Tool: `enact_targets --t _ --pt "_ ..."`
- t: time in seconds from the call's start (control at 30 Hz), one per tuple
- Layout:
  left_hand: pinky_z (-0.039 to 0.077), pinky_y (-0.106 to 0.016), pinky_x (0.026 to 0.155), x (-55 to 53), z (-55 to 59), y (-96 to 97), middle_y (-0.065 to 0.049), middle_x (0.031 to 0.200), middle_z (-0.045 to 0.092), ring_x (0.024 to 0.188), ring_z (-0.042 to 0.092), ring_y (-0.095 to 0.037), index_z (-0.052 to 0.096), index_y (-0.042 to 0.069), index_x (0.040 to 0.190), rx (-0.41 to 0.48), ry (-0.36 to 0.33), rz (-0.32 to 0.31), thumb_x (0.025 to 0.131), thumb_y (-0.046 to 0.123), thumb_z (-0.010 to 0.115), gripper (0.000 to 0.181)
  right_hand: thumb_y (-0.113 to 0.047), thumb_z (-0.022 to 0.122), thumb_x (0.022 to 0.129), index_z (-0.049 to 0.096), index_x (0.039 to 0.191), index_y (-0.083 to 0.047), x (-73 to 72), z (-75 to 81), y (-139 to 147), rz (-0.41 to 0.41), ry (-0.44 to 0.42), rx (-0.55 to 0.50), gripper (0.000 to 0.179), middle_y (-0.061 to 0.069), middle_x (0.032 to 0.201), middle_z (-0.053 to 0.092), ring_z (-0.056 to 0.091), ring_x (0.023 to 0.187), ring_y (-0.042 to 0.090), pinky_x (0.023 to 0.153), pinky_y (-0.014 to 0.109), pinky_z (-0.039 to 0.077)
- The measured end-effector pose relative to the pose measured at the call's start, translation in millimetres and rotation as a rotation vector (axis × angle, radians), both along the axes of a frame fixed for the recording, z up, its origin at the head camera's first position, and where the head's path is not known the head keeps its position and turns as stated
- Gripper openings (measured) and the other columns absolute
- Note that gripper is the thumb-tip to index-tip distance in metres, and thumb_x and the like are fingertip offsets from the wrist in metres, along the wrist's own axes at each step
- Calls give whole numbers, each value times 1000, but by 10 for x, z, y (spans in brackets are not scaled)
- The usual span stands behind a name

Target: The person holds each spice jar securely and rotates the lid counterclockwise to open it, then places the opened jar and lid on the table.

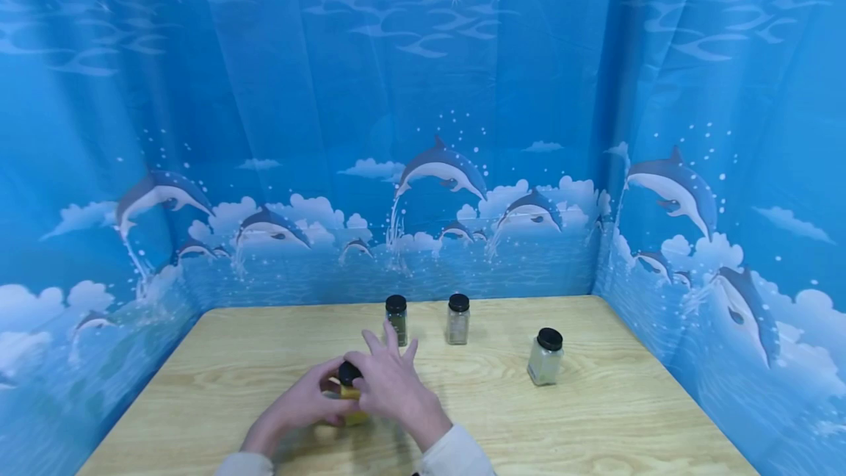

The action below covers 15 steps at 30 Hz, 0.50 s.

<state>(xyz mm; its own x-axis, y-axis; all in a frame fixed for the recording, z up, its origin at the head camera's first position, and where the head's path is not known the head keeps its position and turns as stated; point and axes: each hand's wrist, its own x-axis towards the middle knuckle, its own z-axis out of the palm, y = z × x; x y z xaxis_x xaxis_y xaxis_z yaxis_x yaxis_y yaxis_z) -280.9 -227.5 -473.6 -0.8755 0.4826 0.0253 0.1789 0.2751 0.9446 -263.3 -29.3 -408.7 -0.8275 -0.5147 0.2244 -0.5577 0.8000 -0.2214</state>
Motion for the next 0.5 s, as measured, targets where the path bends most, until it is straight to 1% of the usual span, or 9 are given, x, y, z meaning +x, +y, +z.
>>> enact_targets --t 0.2,0.37,0.5 --pt "66 -41 75 4 -5 4 -21 133 61 100 65 -23 48 7 149 -8 -4 9 90 21 80 68 -27 74 93 65 135 -32 -3 8 15 9 -14 -2 43 12 161 45 24 155 49 107 87 27" --pt "66 -42 74 1 -9 8 -23 133 60 102 66 -24 51 6 145 10 -2 4 91 19 79 62 -40 73 94 62 139 -28 -21 12 55 10 -36 -17 49 12 162 43 23 155 48 108 87 25" --pt "66 -42 74 4 -7 11 -26 134 59 104 66 -26 54 3 138 27 5 -1 91 17 78 55 -49 73 92 65 136 -24 -50 12 64 -2 -56 -54 51 13 161 44 23 155 48 109 87 25"
